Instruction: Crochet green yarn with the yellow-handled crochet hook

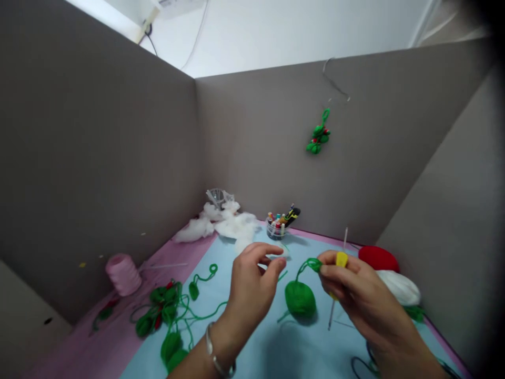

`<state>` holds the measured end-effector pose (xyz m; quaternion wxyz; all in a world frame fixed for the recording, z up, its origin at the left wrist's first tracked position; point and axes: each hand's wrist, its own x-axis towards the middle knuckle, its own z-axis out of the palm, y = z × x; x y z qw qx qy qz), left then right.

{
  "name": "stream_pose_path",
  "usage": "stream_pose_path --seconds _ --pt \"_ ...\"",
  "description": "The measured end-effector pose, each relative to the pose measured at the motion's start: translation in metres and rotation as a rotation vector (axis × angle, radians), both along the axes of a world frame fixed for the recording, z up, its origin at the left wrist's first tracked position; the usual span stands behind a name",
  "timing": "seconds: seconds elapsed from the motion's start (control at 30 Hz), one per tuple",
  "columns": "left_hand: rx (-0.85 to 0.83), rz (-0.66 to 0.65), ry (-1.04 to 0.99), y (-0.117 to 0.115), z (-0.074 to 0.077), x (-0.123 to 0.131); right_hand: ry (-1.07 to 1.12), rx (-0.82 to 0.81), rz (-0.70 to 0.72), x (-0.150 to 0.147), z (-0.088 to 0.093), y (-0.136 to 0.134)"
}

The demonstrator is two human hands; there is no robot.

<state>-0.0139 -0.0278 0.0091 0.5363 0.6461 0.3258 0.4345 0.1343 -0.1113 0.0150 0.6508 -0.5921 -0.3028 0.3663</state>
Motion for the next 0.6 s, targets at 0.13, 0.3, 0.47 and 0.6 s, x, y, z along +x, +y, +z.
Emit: stream_pose_path --seconds 0.13,0.3,0.47,0.6 --pt "-0.418 -0.321 0.006 0.004 0.000 0.001 0.000 -0.059 0.087 -0.008 -0.003 0.005" --pt "-0.445 -0.334 0.014 0.006 0.001 0.000 -0.010 -0.110 0.131 -0.014 -0.005 0.008" --pt "-0.454 -0.338 0.001 0.008 0.009 -0.002 0.047 -0.106 0.113 -0.014 -0.007 0.007" --pt "-0.459 -0.305 -0.023 0.010 0.009 -0.003 0.115 -0.110 0.113 -0.014 -0.006 0.006"
